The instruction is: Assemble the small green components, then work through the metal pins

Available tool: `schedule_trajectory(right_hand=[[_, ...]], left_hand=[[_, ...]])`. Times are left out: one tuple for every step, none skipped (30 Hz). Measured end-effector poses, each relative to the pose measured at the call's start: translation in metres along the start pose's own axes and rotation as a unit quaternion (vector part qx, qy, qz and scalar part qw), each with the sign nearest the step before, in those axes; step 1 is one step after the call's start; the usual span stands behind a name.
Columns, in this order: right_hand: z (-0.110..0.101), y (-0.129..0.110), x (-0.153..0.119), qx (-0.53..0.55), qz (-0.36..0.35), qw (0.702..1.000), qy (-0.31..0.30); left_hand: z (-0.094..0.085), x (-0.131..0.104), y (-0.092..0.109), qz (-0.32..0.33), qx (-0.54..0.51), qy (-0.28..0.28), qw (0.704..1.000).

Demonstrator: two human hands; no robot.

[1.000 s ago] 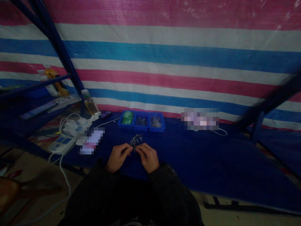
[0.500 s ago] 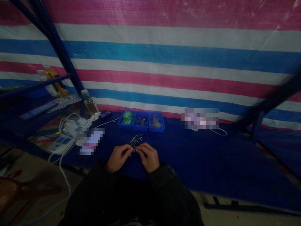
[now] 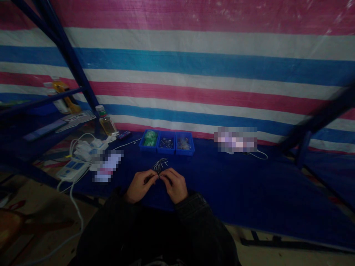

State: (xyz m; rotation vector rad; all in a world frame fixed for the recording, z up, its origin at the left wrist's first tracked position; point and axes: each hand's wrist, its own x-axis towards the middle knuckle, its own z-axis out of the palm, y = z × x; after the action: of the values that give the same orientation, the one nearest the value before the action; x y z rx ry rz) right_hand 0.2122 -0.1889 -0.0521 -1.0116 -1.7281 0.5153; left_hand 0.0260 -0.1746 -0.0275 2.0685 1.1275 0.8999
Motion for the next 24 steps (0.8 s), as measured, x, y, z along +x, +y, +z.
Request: schedule_trajectory(right_hand=[[0.0,-0.0002,0.0001,0.001,0.0,1.0,0.001],[0.0,-0.0004,0.0002,0.002,-0.001,1.0,0.003],[0.0,-0.0005,0.0003,0.002,-0.001,1.0,0.006],[-0.0002,-0.0007,0.0004,0.003,-0.001,1.0,0.01],[-0.0004,-0.001,0.0005,0.004,-0.001,1.0,0.013],[-0.0006,-0.0012,0.0006,0.004,0.0,1.0,0.015],[-0.0008,-0.0014,0.0007,0.004,0.0,1.0,0.017],[-0.001,-0.0014,0.0008,0.003,0.001,1.0,0.018],[-0.0011,-0.0013,0.0008,0.001,0.003,1.0,0.019],[-0.0011,-0.001,0.0007,-0.001,0.004,1.0,0.021],[-0.0012,-0.0004,0.0006,-0.003,0.006,1.0,0.022],[-0.0012,0.0002,0.0006,-0.006,0.008,1.0,0.024],[-0.0012,0.0009,0.0005,-0.008,0.009,1.0,0.024],[-0.0013,0.0015,0.0006,-0.011,0.012,1.0,0.024],[-0.0015,0.002,0.0006,-0.015,0.014,1.0,0.023],[-0.0018,0.0024,0.0007,-0.017,0.017,0.999,0.022],[-0.0021,0.0025,0.0009,-0.019,0.021,0.999,0.021],[-0.0024,0.0026,0.001,-0.021,0.025,0.999,0.021],[-0.0028,0.0025,0.0011,-0.022,0.029,0.999,0.021],[-0.0032,0.0024,0.0011,-0.025,0.033,0.999,0.021],[-0.0036,0.0022,0.0011,-0.03,0.037,0.999,0.019],[-0.0039,0.0022,0.0009,-0.035,0.041,0.998,0.017],[-0.0041,0.0022,0.0008,-0.041,0.045,0.998,0.016],[-0.0043,0.0022,0.0006,-0.047,0.049,0.998,0.014]], left_hand=[[0.0002,-0.0001,-0.0002,0.0,0.001,0.002,1.0],[0.0003,-0.0001,-0.0002,-0.001,0.001,0.005,1.0],[0.0004,-0.0001,-0.0002,-0.002,-0.001,0.008,1.0],[0.0005,-0.0001,-0.0001,-0.004,-0.003,0.011,1.0],[0.0004,-0.0002,0.0002,-0.005,-0.005,0.014,1.0],[0.0002,-0.0002,0.0005,-0.006,-0.006,0.015,1.0],[-0.0002,-0.0003,0.0009,-0.008,-0.007,0.016,1.0],[-0.0005,-0.0003,0.0012,-0.008,-0.008,0.017,1.0],[-0.0009,-0.0004,0.0014,-0.008,-0.008,0.017,1.0],[-0.0012,-0.0005,0.0015,-0.007,-0.008,0.018,1.0],[-0.0014,-0.0006,0.0014,-0.007,-0.008,0.019,1.0],[-0.0014,-0.0007,0.0011,-0.005,-0.007,0.022,1.0],[-0.0014,-0.0007,0.0008,-0.004,-0.007,0.025,1.0],[-0.0013,-0.0008,0.0004,-0.004,-0.007,0.027,1.0],[-0.0011,-0.0008,0.0,-0.003,-0.008,0.029,1.0],[-0.0011,-0.0007,-0.0002,-0.004,-0.008,0.032,0.999],[-0.0011,-0.0007,-0.0003,-0.004,-0.009,0.033,0.999],[-0.0012,-0.0007,-0.0002,-0.004,-0.009,0.034,0.999],[-0.0014,-0.0006,0.0001,-0.005,-0.009,0.035,0.999],[-0.0015,-0.0006,0.0005,-0.004,-0.009,0.035,0.999],[-0.0017,-0.0007,0.0009,-0.004,-0.009,0.036,0.999],[-0.0017,-0.0008,0.0011,-0.004,-0.009,0.036,0.999],[-0.0016,-0.0009,0.0013,-0.003,-0.01,0.036,0.999],[-0.0015,-0.001,0.0012,-0.003,-0.01,0.036,0.999]])
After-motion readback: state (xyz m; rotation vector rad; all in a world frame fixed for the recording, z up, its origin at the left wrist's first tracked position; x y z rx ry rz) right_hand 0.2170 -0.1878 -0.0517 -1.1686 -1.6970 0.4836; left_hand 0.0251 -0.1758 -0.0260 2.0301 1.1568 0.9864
